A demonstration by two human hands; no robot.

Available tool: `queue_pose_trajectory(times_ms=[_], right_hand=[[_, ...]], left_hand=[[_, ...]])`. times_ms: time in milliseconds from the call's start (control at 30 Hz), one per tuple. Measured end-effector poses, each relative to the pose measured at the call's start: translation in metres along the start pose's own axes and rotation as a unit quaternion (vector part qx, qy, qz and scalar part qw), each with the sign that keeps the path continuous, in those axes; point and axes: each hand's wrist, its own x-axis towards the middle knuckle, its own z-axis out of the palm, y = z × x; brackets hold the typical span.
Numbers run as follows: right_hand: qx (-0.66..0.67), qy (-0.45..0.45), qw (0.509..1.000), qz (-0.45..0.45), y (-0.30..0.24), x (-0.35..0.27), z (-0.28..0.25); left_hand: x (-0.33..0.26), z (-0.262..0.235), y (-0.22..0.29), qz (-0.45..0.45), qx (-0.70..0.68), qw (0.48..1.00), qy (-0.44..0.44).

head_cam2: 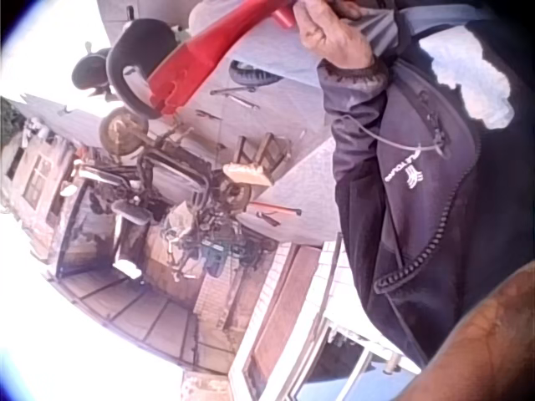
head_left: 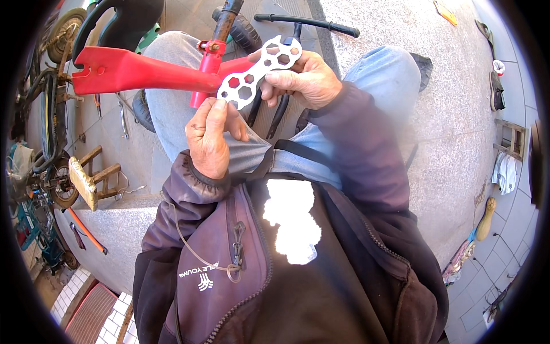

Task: The person attaches a red bicycle fork to a black handlebar stem using a multi-tool. They insert the fork into the stem, align the components, and tighten the securing bolts to complete the assembly.

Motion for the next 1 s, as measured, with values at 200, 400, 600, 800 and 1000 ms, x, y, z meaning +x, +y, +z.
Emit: queue_pose_trajectory(times_ms=[200, 400, 600, 800, 1000], right_hand=[[0.005, -0.002, 1.000, -0.001, 0.001, 0.001, -0.001], [0.001, 0.000, 1.000, -0.005, 0.001, 0.001, 0.000], [0.009, 0.012, 0.999, -0.032, 0.001, 0.002, -0.002], [0.007, 0.055, 0.997, -0.057, -0.006, 0.000, -0.013], [-0.069, 0.049, 0.996, 0.002, -0.019, -0.006, -0.018]], left_hand=[[0.001, 0.000, -0.002, 0.002, -0.001, 1.000, 0.002], [0.001, -0.003, -0.006, 0.010, -0.006, 1.000, -0.002], [0.002, -0.003, -0.005, 0.014, 0.008, 1.000, 0.001], [0.006, -0.010, -0.003, 0.043, 0.046, 0.998, -0.011], [0.009, -0.016, 0.003, 0.070, 0.129, 0.989, -0.030]])
